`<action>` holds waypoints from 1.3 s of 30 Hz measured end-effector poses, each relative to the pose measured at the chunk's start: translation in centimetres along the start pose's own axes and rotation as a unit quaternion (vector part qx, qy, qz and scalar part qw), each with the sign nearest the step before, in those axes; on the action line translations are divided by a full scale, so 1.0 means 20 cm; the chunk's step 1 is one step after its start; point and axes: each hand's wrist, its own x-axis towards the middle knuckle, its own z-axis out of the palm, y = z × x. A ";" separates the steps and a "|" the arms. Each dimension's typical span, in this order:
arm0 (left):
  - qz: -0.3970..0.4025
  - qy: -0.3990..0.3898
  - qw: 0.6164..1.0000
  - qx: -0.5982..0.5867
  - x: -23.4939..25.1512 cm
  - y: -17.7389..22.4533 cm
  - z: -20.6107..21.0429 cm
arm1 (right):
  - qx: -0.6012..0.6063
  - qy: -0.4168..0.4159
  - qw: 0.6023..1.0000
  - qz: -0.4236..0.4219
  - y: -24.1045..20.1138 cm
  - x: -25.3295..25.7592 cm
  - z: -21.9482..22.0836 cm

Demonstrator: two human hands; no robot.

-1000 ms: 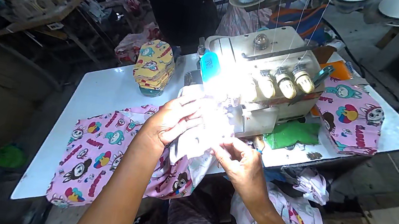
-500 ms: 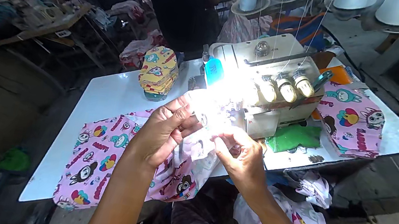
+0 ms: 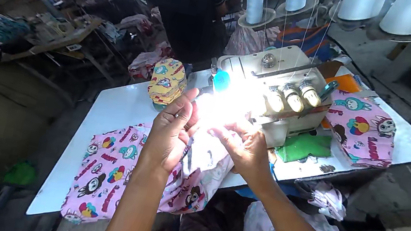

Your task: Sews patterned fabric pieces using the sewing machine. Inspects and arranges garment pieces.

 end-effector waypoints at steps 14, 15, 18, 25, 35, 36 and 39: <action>0.010 -0.009 1.000 -0.008 0.00 0.06 -0.01 | 0.002 0.022 1.000 -0.021 0.13 -0.01 0.00; 0.024 -0.001 1.000 0.013 0.01 0.04 -0.01 | 0.008 0.022 0.999 -0.021 0.13 -0.01 0.00; 0.025 0.006 1.000 0.016 0.02 0.02 -0.02 | -0.013 0.026 0.999 -0.024 0.15 -0.02 -0.01; -0.035 -0.021 0.998 -0.050 -0.01 0.06 0.02 | -0.015 0.025 0.999 -0.025 0.17 -0.02 -0.03; 0.128 -0.089 0.982 0.111 -0.20 0.02 0.03 | -0.031 -0.076 0.996 -0.030 -0.02 -0.08 -0.15; 0.146 -0.110 0.974 0.134 -0.23 -0.01 0.02 | -0.039 -0.083 0.996 -0.021 -0.07 -0.10 -0.17; 0.121 -0.103 0.980 0.123 -0.27 -0.12 0.02 | -0.066 -0.066 0.996 -0.015 -0.16 -0.15 -0.22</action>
